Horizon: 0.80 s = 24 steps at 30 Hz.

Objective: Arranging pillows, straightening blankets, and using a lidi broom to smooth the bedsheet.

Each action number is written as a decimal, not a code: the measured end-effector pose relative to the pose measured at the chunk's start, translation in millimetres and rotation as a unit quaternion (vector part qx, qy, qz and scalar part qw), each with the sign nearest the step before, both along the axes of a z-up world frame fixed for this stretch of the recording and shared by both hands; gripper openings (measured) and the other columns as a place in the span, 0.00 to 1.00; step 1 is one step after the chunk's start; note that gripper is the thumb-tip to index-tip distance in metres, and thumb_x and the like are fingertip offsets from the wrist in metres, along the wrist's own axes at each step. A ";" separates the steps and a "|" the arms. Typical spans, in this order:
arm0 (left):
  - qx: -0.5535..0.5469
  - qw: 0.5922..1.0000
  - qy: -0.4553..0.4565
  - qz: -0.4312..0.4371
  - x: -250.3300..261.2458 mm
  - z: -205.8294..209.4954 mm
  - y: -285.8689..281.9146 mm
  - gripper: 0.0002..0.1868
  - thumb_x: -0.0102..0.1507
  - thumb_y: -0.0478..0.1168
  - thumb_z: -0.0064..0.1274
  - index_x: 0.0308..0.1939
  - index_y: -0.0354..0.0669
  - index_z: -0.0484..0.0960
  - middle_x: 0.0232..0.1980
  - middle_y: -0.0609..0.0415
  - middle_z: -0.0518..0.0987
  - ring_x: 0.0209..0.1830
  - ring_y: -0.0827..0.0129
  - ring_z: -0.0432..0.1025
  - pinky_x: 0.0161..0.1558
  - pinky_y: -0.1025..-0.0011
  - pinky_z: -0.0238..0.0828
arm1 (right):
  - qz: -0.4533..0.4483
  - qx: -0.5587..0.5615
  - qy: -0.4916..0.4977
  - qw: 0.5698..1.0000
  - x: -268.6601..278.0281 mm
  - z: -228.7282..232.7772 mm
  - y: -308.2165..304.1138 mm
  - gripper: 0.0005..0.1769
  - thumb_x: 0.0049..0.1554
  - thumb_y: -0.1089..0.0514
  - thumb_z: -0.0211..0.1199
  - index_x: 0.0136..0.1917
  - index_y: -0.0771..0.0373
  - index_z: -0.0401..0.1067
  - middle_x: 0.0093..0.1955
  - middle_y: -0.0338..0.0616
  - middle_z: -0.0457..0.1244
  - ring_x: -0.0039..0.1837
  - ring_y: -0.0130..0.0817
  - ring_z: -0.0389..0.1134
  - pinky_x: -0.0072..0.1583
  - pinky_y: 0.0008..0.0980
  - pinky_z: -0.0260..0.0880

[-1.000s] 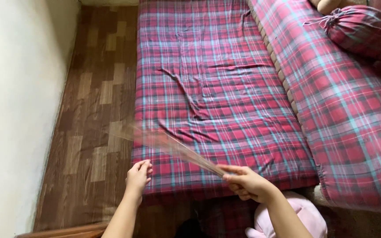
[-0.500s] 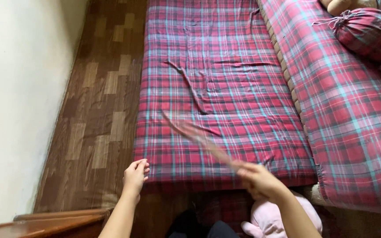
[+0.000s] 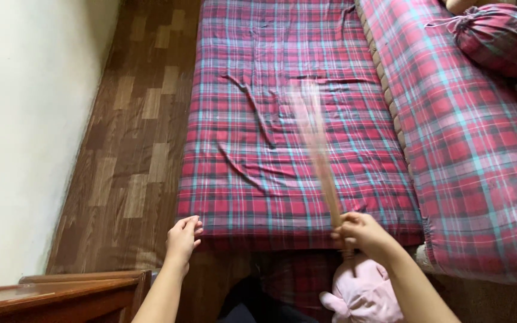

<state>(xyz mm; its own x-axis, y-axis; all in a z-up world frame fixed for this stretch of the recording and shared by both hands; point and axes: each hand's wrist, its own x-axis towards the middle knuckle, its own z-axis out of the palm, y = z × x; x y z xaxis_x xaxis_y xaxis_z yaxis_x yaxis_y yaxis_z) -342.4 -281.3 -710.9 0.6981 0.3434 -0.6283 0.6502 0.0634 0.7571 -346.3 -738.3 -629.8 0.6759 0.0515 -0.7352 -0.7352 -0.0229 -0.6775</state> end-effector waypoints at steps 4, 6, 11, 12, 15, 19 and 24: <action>0.009 1.000 -0.012 -0.004 -4.3 9.8 -7.2 0.17 0.68 0.49 0.51 0.55 0.47 0.83 0.51 0.58 0.84 0.51 0.71 0.78 0.50 0.65 0.74 | -0.030 -0.132 -0.044 0.990 2.2 -38.2 -51.0 0.17 0.58 0.60 0.58 0.60 0.67 0.69 0.36 0.42 0.66 0.32 0.29 0.59 0.33 0.32 0.58; 0.019 1.000 -0.018 -0.008 -5.6 17.6 -9.1 0.18 0.68 0.49 0.51 0.55 0.44 0.83 0.50 0.57 0.84 0.50 0.71 0.78 0.49 0.67 0.75 | 0.031 -0.210 -0.069 0.975 -1.4 -37.0 -55.4 0.21 0.65 0.49 0.57 0.63 0.65 0.71 0.37 0.50 0.61 0.37 0.37 0.61 0.38 0.40 0.63; 0.044 0.999 -0.008 -0.029 -10.4 13.5 -4.5 0.17 0.67 0.48 0.51 0.55 0.45 0.84 0.49 0.58 0.85 0.48 0.72 0.79 0.46 0.69 0.75 | 0.197 -0.434 -0.170 0.862 3.1 -85.4 -66.1 0.28 0.53 0.50 0.66 0.67 0.51 0.73 0.53 0.54 0.72 0.53 0.45 0.74 0.56 0.41 0.72; 0.041 0.998 -0.015 -0.037 -9.7 12.4 -4.9 0.17 0.67 0.48 0.52 0.55 0.45 0.83 0.49 0.58 0.85 0.47 0.73 0.79 0.46 0.70 0.75 | 0.198 -0.426 -0.224 0.854 6.5 -88.9 -64.5 0.36 0.50 0.52 0.66 0.72 0.50 0.66 0.55 0.58 0.70 0.55 0.49 0.73 0.56 0.44 0.73; 0.044 0.999 -0.011 -0.029 -15.2 7.8 -4.3 0.17 0.67 0.48 0.52 0.54 0.44 0.84 0.49 0.58 0.85 0.47 0.73 0.78 0.45 0.70 0.75 | 0.176 -0.440 -0.049 0.879 19.1 -57.3 -26.2 0.33 0.57 0.53 0.59 0.76 0.41 0.64 0.50 0.59 0.72 0.50 0.53 0.77 0.57 0.46 0.74; 0.045 0.999 -0.010 -0.023 -20.2 3.9 -0.9 0.17 0.68 0.49 0.52 0.54 0.45 0.83 0.49 0.59 0.84 0.46 0.74 0.78 0.45 0.71 0.75 | 0.152 -0.413 -0.061 0.896 17.3 -149.9 -27.6 0.26 0.59 0.55 0.61 0.71 0.45 0.72 0.43 0.50 0.72 0.42 0.42 0.72 0.45 0.43 0.73; 0.049 0.998 -0.010 -0.040 -26.2 -14.2 4.3 0.17 0.67 0.48 0.52 0.54 0.46 0.83 0.48 0.58 0.85 0.45 0.73 0.79 0.43 0.70 0.74 | 0.256 -0.044 0.022 0.965 -0.1 -82.0 28.3 0.29 0.63 0.59 0.59 0.75 0.40 0.68 0.28 0.34 0.55 0.28 0.23 0.53 0.30 0.28 0.57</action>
